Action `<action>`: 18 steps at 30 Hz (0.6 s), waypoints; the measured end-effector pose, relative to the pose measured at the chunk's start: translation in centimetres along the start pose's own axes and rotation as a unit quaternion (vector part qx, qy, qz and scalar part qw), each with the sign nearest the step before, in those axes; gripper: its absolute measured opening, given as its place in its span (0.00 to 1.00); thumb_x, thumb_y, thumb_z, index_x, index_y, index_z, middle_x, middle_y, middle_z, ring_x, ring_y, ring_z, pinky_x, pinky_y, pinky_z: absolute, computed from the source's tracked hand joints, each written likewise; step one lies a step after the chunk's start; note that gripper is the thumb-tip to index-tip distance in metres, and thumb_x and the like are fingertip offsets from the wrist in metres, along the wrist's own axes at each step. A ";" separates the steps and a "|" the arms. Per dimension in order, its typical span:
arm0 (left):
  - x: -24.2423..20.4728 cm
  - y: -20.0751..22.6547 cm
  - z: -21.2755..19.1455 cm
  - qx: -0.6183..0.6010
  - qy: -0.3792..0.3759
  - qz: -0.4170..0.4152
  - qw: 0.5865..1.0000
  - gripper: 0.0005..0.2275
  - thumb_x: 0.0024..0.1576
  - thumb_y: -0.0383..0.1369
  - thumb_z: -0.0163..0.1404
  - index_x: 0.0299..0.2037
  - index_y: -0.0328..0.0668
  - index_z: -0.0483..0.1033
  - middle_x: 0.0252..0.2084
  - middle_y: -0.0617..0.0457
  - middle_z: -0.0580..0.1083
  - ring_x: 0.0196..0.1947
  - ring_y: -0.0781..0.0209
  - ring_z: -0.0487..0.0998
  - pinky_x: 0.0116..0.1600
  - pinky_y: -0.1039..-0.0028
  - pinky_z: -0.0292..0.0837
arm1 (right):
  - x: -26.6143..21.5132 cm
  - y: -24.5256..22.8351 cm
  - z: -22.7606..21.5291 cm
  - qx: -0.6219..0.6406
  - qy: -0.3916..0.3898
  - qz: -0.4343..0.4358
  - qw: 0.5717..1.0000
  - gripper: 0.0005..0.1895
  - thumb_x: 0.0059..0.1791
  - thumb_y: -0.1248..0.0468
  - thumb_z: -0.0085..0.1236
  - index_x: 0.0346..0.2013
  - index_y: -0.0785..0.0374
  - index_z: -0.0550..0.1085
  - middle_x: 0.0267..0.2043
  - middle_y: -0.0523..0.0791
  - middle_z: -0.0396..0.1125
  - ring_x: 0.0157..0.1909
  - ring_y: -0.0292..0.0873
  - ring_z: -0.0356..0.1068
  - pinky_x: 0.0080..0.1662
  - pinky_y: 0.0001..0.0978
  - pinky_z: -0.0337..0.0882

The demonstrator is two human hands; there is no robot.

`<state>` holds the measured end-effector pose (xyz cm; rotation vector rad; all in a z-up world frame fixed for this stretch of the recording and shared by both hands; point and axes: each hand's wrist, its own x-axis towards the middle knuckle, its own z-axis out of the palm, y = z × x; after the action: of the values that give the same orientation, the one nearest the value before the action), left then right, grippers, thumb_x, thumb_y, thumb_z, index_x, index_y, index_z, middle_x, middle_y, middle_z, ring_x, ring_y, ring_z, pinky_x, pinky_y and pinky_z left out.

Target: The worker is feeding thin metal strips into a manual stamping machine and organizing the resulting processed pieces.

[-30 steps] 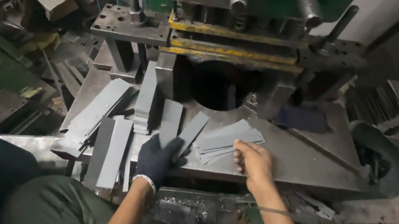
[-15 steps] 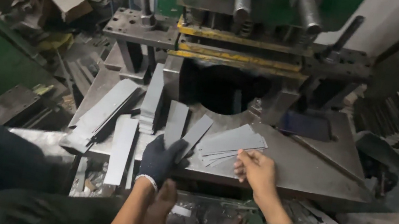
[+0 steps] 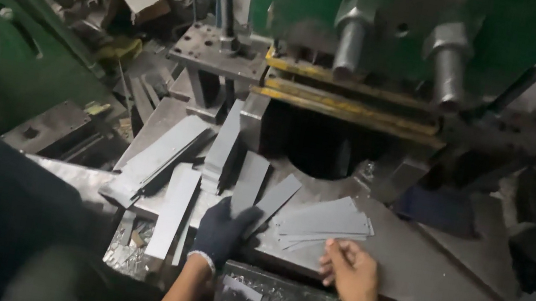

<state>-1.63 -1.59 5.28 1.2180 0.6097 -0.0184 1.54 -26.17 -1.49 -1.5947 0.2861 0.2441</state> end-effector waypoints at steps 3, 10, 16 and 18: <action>0.0 0.5 0.2 -0.003 0.009 -0.004 1.000 0.11 0.53 0.23 0.58 0.44 0.23 0.76 0.32 0.35 0.80 0.26 0.49 0.82 0.26 0.68 0.76 | -0.4 -0.2 0.7 -0.023 0.021 -0.015 0.999 0.08 0.52 0.69 0.59 0.35 0.74 0.79 0.25 0.53 0.75 0.22 0.43 0.69 0.23 0.32 0.68; -0.1 1.4 0.2 0.071 -0.006 -0.024 0.997 0.11 0.53 0.26 0.58 0.41 0.22 0.76 0.29 0.36 0.79 0.17 0.50 0.75 0.22 0.69 0.72 | -2.0 -0.9 2.2 -0.091 0.106 -0.076 0.987 0.10 0.50 0.64 0.61 0.29 0.69 0.80 0.18 0.45 0.73 0.17 0.37 0.68 0.24 0.27 0.66; 0.5 1.4 -0.4 0.052 -0.004 -0.039 0.998 0.13 0.54 0.26 0.59 0.47 0.26 0.77 0.35 0.37 0.81 0.26 0.49 0.81 0.25 0.67 0.78 | -1.9 0.0 2.9 -0.101 0.157 -0.155 0.970 0.09 0.48 0.66 0.58 0.24 0.68 0.77 0.14 0.43 0.69 0.14 0.36 0.61 0.22 0.27 0.62; 0.0 2.4 -0.2 0.111 0.003 -0.054 0.992 0.15 0.53 0.31 0.60 0.45 0.24 0.74 0.32 0.36 0.80 0.18 0.49 0.78 0.23 0.69 0.76 | -2.7 -1.3 3.3 -0.112 0.164 -0.149 0.969 0.07 0.46 0.68 0.59 0.25 0.68 0.79 0.13 0.43 0.69 0.14 0.35 0.62 0.22 0.26 0.61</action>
<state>-0.91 -0.48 7.33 1.3983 0.6922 -0.1764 -0.55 -22.77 0.50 -1.8780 0.2747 -0.2315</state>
